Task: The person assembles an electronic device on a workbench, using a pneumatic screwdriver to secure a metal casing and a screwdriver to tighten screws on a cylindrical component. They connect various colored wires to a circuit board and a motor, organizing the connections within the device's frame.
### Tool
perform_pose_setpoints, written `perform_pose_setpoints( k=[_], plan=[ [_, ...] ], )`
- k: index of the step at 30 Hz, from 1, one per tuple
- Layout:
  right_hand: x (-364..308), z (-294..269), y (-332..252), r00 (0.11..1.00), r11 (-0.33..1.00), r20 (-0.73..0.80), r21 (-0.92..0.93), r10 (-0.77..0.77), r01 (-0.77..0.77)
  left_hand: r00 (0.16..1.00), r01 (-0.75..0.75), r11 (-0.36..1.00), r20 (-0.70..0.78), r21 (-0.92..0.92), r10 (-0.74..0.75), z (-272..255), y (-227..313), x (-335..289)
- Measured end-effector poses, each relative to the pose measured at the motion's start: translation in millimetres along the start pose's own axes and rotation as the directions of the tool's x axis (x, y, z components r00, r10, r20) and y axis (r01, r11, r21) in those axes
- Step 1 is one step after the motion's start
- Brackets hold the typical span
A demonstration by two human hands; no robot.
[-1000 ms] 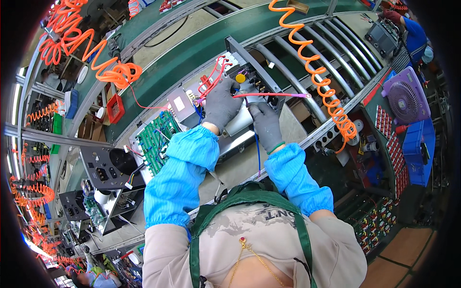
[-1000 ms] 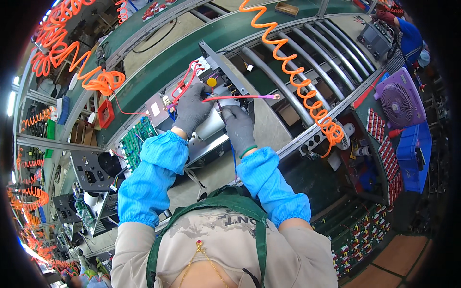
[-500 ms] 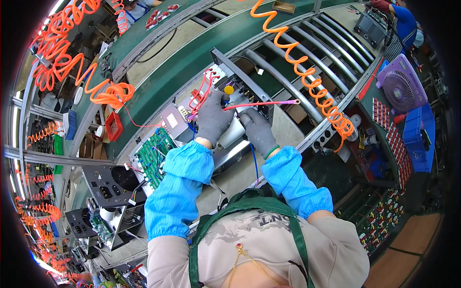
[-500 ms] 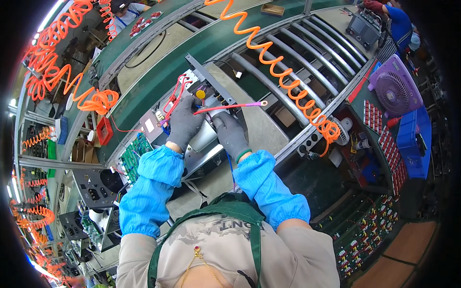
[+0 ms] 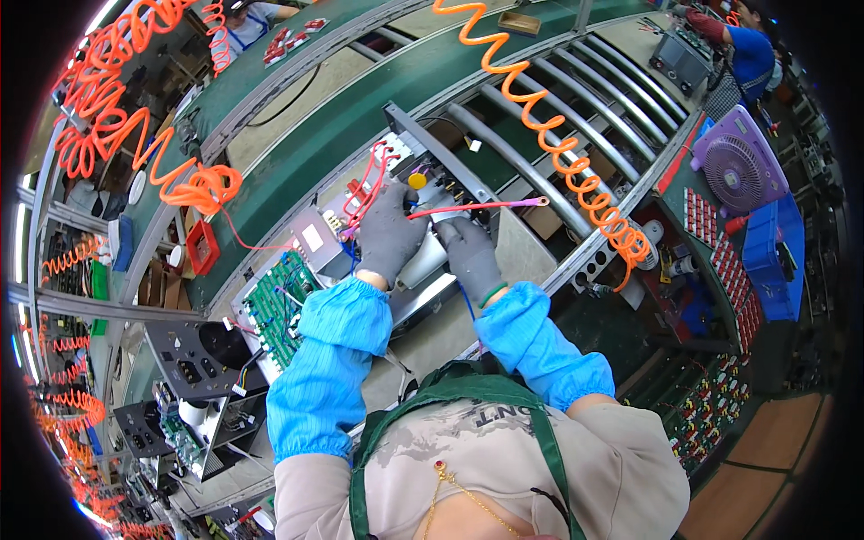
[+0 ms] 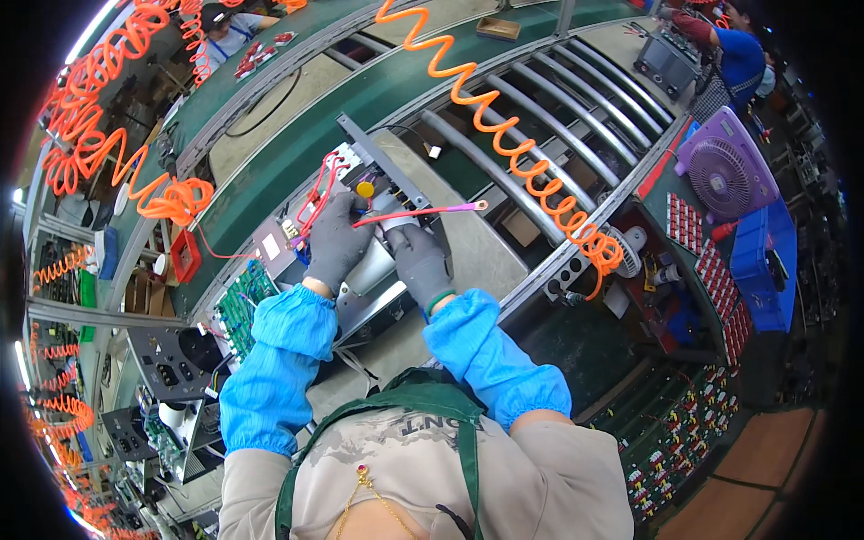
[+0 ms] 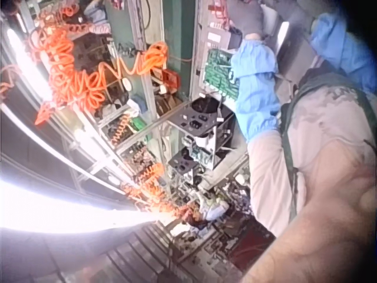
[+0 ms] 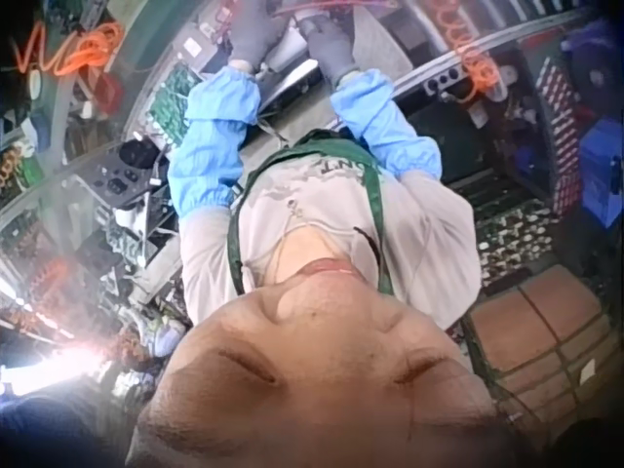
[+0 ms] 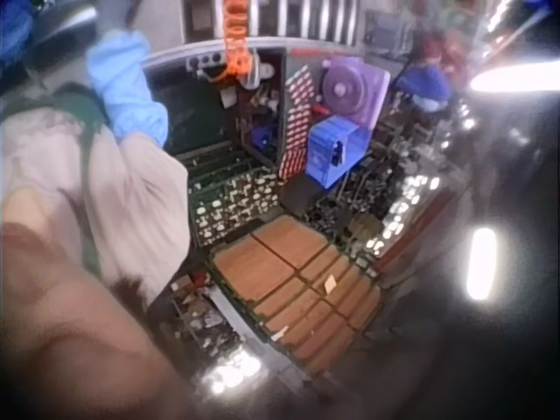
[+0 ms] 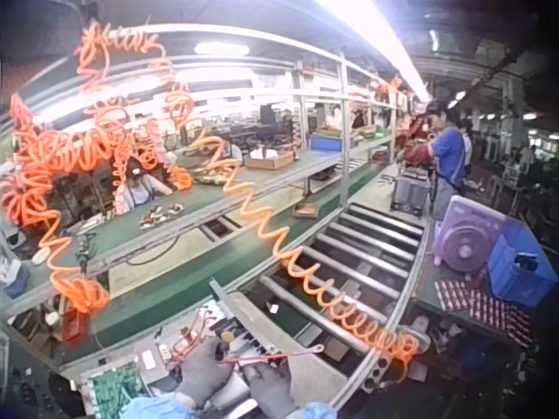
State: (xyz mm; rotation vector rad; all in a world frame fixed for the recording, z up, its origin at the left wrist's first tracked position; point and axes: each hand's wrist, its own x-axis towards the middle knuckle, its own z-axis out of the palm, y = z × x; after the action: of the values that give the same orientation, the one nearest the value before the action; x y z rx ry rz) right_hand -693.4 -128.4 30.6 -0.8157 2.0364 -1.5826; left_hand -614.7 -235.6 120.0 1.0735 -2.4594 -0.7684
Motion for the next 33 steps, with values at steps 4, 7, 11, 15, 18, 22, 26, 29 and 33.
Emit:
perform_pose_setpoints(
  k=[4,7,11,15,18,22,26,29,33],
  plan=[
    [-7.4,-13.5,-32.8,0.950,0.924,0.175,0.241,0.258,-0.296,1.000,-0.021,1.000,0.002,0.012,0.021,3.4,-6.4,2.6],
    [-6.9,-13.1,-34.4,0.955,0.928,0.164,0.243,0.248,-0.283,0.999,-0.038,0.999,-0.007,0.031,0.038,5.0,-8.6,2.1],
    [3.8,-6.4,-17.2,0.951,0.955,0.166,0.105,0.260,-0.279,1.000,-0.024,0.999,0.014,0.030,0.023,2.9,-6.7,1.9],
    [4.2,-6.1,-13.4,0.967,0.970,0.144,0.090,0.212,-0.226,1.000,-0.016,0.999,0.017,0.028,0.015,4.8,-7.5,2.0],
    [-3.3,-12.8,-34.2,0.949,0.942,0.161,0.157,0.271,-0.296,1.000,-0.006,0.999,0.015,0.043,0.005,4.3,-7.8,2.6],
    [-3.6,-18.2,-42.3,0.939,0.935,0.196,0.160,0.284,-0.316,0.999,-0.024,0.998,-0.020,0.050,0.025,6.8,-8.2,2.4],
    [-2.9,-11.0,-36.7,0.952,0.948,0.172,0.152,0.252,-0.279,0.999,-0.031,0.998,-0.040,0.047,0.033,4.8,-8.8,0.4],
    [4.6,-9.8,-17.5,0.994,1.000,0.111,-0.024,-0.017,0.019,0.997,-0.060,0.998,-0.048,-0.026,0.059,3.1,-3.2,0.1],
    [6.3,-6.8,-20.8,0.987,0.988,0.083,0.060,0.140,-0.146,0.997,-0.053,0.999,-0.063,-0.010,0.052,4.7,-4.4,-2.1]
  ],
)
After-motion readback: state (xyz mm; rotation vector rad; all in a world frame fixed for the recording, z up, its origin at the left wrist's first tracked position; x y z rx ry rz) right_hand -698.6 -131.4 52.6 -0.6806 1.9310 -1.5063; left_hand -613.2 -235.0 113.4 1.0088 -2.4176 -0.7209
